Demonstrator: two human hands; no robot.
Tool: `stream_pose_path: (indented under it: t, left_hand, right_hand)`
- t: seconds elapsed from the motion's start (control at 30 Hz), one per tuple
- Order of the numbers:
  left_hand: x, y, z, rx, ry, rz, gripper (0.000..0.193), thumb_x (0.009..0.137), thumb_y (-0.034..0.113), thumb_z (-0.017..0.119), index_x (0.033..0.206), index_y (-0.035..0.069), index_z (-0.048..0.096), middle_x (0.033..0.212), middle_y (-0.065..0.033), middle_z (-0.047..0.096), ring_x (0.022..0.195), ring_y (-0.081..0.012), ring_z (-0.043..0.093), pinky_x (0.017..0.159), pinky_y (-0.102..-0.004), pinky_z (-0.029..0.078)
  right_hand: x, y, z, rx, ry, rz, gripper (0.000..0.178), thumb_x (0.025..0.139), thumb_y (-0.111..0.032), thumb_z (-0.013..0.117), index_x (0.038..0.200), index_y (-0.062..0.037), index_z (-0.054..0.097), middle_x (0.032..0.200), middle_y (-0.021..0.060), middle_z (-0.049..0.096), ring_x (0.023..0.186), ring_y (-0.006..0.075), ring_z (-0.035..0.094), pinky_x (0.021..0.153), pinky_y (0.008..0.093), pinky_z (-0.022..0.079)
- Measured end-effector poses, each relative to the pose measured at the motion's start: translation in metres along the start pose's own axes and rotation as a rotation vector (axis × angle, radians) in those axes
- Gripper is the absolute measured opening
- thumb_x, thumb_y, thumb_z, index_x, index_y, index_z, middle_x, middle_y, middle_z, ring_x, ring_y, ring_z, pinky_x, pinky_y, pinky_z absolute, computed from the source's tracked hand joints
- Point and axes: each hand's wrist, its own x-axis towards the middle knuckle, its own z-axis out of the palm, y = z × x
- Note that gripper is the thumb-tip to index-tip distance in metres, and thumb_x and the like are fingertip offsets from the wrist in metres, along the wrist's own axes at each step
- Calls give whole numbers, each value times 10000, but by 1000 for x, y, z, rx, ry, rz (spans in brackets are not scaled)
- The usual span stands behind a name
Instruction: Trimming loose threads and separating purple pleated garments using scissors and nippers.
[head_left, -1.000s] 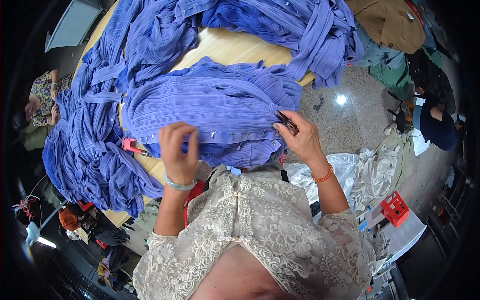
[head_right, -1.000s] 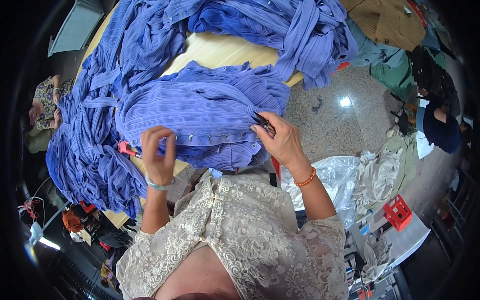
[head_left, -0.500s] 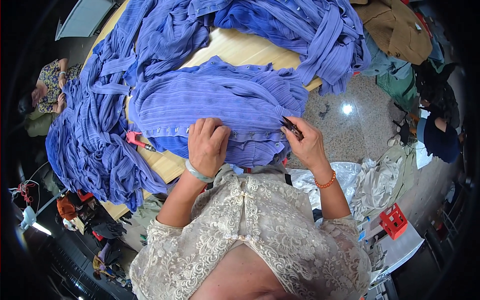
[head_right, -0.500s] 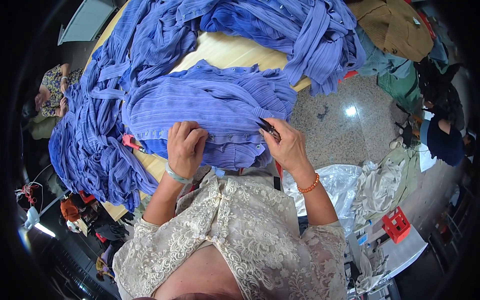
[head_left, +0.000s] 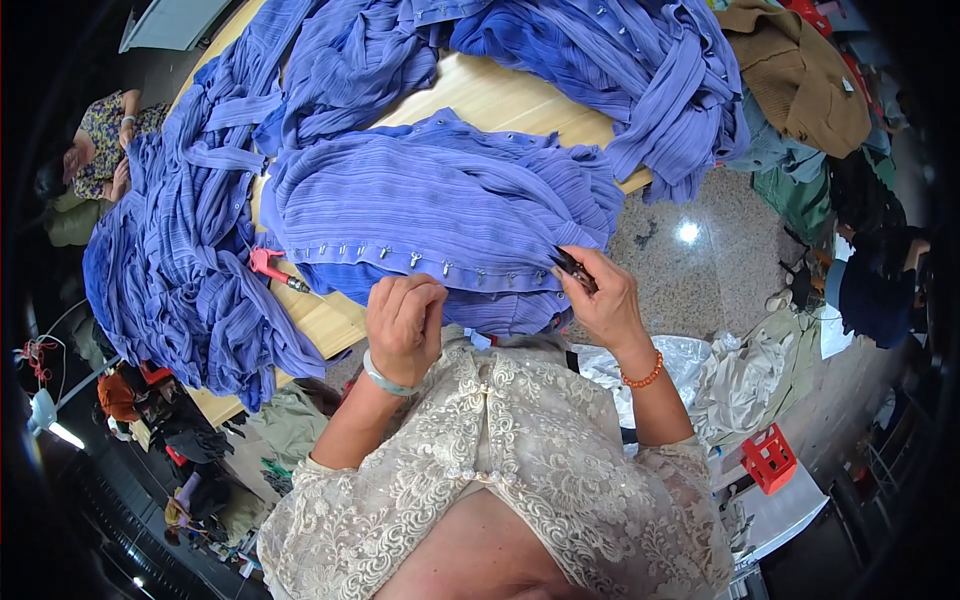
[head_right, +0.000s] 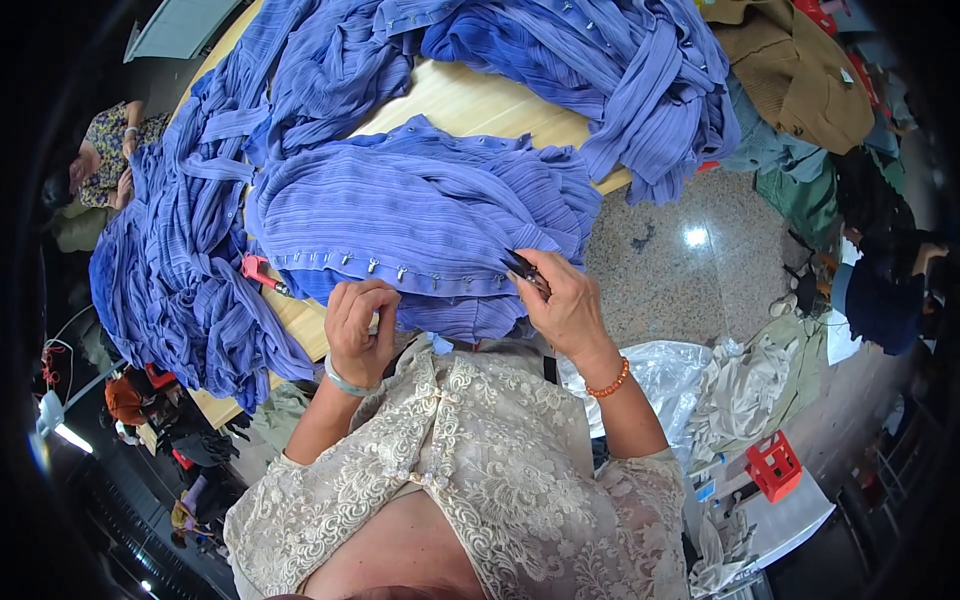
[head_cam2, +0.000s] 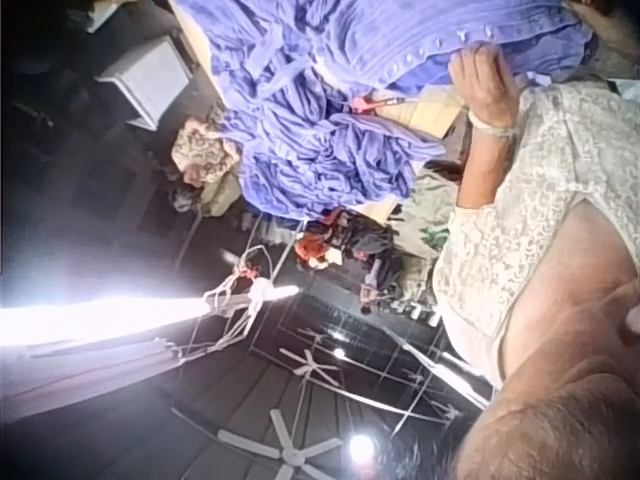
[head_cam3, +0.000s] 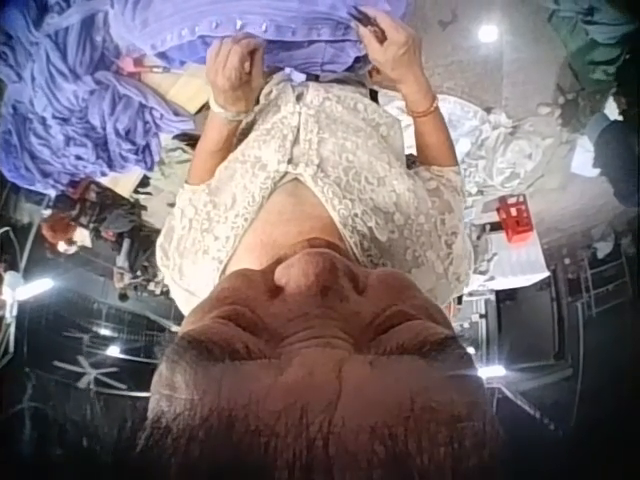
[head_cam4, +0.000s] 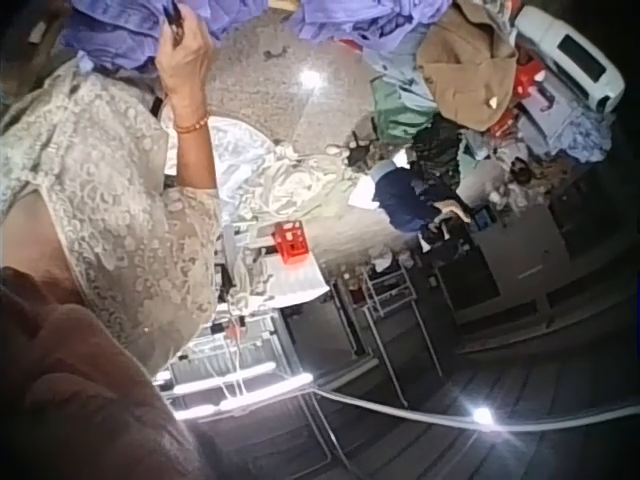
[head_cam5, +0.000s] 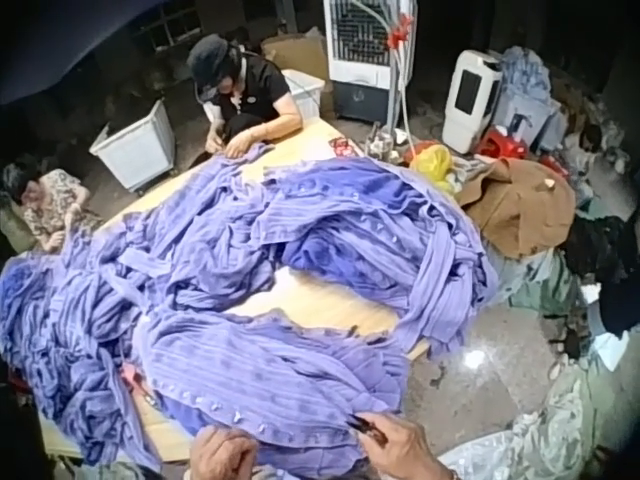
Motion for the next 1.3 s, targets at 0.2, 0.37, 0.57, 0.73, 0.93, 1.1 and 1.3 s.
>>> stream_pose_path:
  t: [0.2, 0.37, 0.57, 0.73, 0.93, 1.1, 1.3]
  left_hand:
    - [-10, 0, -17, 91, -146, -41, 249, 736, -19, 782, 932, 54, 647, 863, -92, 629, 779, -272, 565, 703, -394, 421]
    - [15, 12, 0, 205, -53, 106, 294, 785, 82, 766, 1065, 81, 676, 972, -69, 598, 852, -257, 553, 747, -396, 406]
    - [18, -10, 27, 275, -118, 178, 280, 777, 93, 639, 1055, 66, 663, 1021, -75, 585, 902, -253, 553, 782, -398, 409]
    - [14, -5, 25, 265, -106, 157, 257, 773, 86, 639, 1028, 49, 646, 1059, -87, 597, 954, -268, 559, 804, -409, 406]
    - [1, 16, 17, 178, -89, -11, 245, 779, 32, 679, 1016, 64, 626, 1076, -97, 599, 999, -303, 545, 849, -437, 374]
    - [-3, 21, 14, 82, -68, -141, 242, 762, 13, 691, 985, 73, 620, 1062, -102, 595, 969, -307, 533, 823, -433, 348]
    - [-2, 21, 14, 11, -42, -163, 242, 749, -4, 681, 968, 79, 623, 1019, -104, 597, 942, -300, 534, 809, -418, 343]
  right_hand:
    - [4, -4, -2, -31, -3, -1, 249, 872, -96, 743, 1106, -42, 679, 874, 100, 691, 679, 220, 682, 604, 329, 519]
    - [7, -5, 3, -53, -9, -27, 263, 860, -75, 736, 1116, -55, 681, 887, 95, 695, 685, 219, 686, 615, 326, 532]
    - [7, -5, 1, -65, -9, -46, 266, 860, -68, 730, 1121, -56, 681, 886, 92, 696, 682, 209, 688, 605, 317, 531]
    - [4, -6, -3, -58, -10, -41, 267, 860, -72, 735, 1121, -53, 682, 861, 86, 691, 672, 194, 684, 584, 312, 518]
    - [4, -19, -8, -86, -73, -93, 379, 844, -192, 799, 1185, -73, 683, 820, 70, 652, 652, 195, 676, 565, 320, 511]
    - [-1, -32, -1, -120, -105, -307, 447, 833, -175, 791, 1252, -67, 674, 819, 91, 607, 610, 251, 605, 544, 348, 487]
    - [1, -43, 20, -167, -131, -389, 439, 836, -187, 781, 1249, -72, 684, 794, 59, 574, 637, 229, 611, 551, 360, 493]
